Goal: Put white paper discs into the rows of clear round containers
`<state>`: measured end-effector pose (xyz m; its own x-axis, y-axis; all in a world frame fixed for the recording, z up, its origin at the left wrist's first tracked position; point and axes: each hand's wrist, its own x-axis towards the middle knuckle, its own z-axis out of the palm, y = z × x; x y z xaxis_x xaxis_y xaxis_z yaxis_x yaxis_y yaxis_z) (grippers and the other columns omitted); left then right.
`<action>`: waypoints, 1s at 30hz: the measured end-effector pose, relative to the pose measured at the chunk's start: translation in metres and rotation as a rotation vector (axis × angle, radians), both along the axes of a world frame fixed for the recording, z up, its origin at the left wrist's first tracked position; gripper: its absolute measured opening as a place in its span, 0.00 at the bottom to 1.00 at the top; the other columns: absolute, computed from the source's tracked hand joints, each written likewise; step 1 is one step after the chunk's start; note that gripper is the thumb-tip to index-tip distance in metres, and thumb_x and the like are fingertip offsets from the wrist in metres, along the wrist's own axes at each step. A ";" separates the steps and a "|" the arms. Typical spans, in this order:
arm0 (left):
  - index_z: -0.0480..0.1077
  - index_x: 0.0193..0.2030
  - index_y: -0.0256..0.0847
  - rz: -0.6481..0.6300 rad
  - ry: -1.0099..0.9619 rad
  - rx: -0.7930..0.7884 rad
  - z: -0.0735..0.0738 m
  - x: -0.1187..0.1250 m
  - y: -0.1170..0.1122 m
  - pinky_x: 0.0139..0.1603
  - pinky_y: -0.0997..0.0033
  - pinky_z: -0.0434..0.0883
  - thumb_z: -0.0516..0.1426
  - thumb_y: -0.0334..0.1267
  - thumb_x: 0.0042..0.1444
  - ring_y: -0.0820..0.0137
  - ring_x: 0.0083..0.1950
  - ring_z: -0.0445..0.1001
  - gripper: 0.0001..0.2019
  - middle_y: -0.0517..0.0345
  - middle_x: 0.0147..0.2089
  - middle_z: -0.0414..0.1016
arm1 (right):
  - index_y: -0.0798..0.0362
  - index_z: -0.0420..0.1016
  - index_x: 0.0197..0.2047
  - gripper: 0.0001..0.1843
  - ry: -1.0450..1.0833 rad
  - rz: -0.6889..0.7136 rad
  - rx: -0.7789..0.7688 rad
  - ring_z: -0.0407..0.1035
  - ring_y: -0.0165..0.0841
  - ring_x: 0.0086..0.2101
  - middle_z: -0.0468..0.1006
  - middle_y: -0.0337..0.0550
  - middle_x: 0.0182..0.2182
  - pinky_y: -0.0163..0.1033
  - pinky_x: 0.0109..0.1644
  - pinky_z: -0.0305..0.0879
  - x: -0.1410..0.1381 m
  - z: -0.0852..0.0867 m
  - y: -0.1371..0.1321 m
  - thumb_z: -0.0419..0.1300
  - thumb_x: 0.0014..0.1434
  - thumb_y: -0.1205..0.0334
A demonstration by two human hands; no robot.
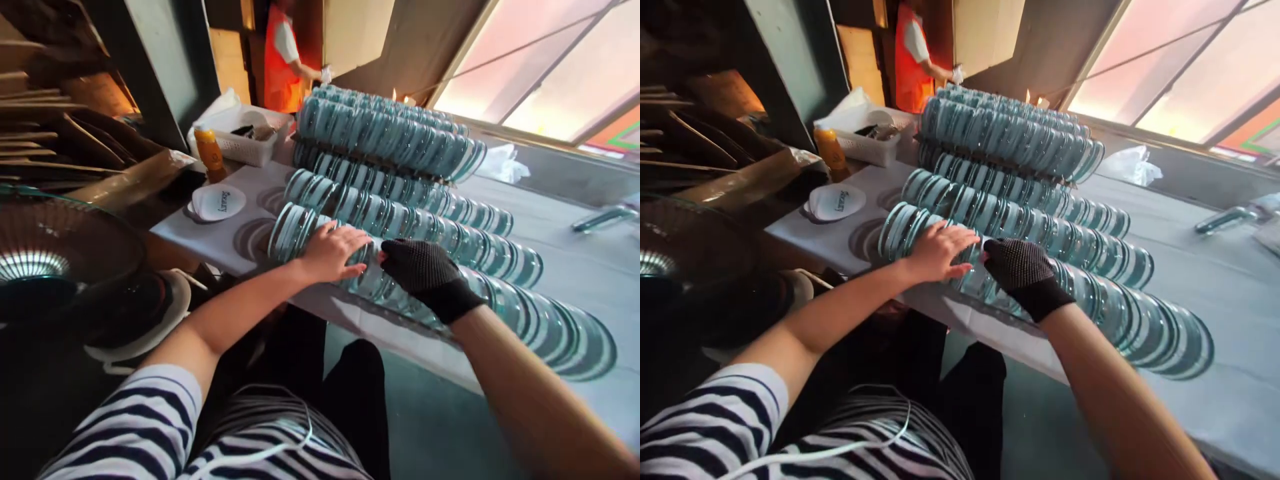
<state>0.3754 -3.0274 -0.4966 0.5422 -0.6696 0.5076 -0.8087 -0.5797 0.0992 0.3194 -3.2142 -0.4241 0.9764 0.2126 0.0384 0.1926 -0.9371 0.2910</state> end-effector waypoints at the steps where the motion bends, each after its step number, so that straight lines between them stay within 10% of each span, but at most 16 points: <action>1: 0.63 0.66 0.44 0.004 0.014 0.007 -0.001 0.001 0.000 0.72 0.46 0.53 0.52 0.56 0.63 0.59 0.69 0.64 0.29 0.53 0.68 0.67 | 0.53 0.78 0.42 0.20 -0.010 -0.026 0.026 0.75 0.41 0.38 0.81 0.50 0.38 0.38 0.32 0.54 -0.017 -0.013 0.004 0.46 0.67 0.56; 6: 0.64 0.66 0.43 0.012 0.032 0.011 -0.002 0.000 0.001 0.72 0.48 0.50 0.54 0.50 0.62 0.60 0.69 0.63 0.28 0.52 0.68 0.66 | 0.52 0.79 0.49 0.21 0.101 -0.035 0.139 0.75 0.45 0.41 0.81 0.53 0.42 0.43 0.40 0.65 -0.072 -0.093 0.030 0.46 0.68 0.60; 9: 0.64 0.66 0.43 0.020 0.031 0.017 0.003 -0.003 0.003 0.73 0.48 0.50 0.55 0.50 0.62 0.59 0.70 0.62 0.28 0.52 0.68 0.66 | 0.51 0.78 0.52 0.22 0.163 0.000 0.157 0.75 0.47 0.43 0.80 0.53 0.46 0.47 0.44 0.69 -0.078 -0.110 0.032 0.44 0.68 0.61; 16: 0.63 0.67 0.43 -0.082 0.003 0.016 0.017 -0.019 -0.024 0.75 0.44 0.48 0.54 0.49 0.64 0.58 0.75 0.53 0.26 0.52 0.71 0.62 | 0.51 0.79 0.49 0.20 -0.121 -0.236 0.262 0.76 0.41 0.42 0.81 0.50 0.45 0.38 0.40 0.65 -0.016 -0.018 -0.044 0.48 0.67 0.56; 19: 0.61 0.68 0.43 -0.130 -0.015 0.031 0.010 -0.021 -0.042 0.73 0.43 0.53 0.53 0.52 0.64 0.58 0.72 0.58 0.28 0.52 0.70 0.63 | 0.50 0.81 0.47 0.16 0.155 -0.193 0.171 0.75 0.37 0.40 0.81 0.46 0.44 0.36 0.39 0.64 0.040 0.011 -0.070 0.53 0.64 0.58; 24: 0.59 0.69 0.44 -0.142 -0.056 0.038 -0.003 -0.016 -0.050 0.70 0.44 0.59 0.51 0.58 0.64 0.57 0.69 0.62 0.32 0.54 0.69 0.65 | 0.58 0.82 0.42 0.13 0.398 -0.004 -0.031 0.74 0.36 0.37 0.82 0.50 0.38 0.36 0.38 0.64 0.087 0.020 -0.051 0.56 0.59 0.67; 30: 0.60 0.69 0.45 -0.159 -0.054 0.003 -0.003 -0.015 -0.048 0.68 0.43 0.61 0.52 0.58 0.63 0.55 0.67 0.65 0.31 0.55 0.67 0.68 | 0.54 0.80 0.46 0.15 0.264 0.016 -0.155 0.75 0.43 0.43 0.81 0.52 0.43 0.40 0.41 0.66 0.057 0.029 -0.040 0.54 0.61 0.63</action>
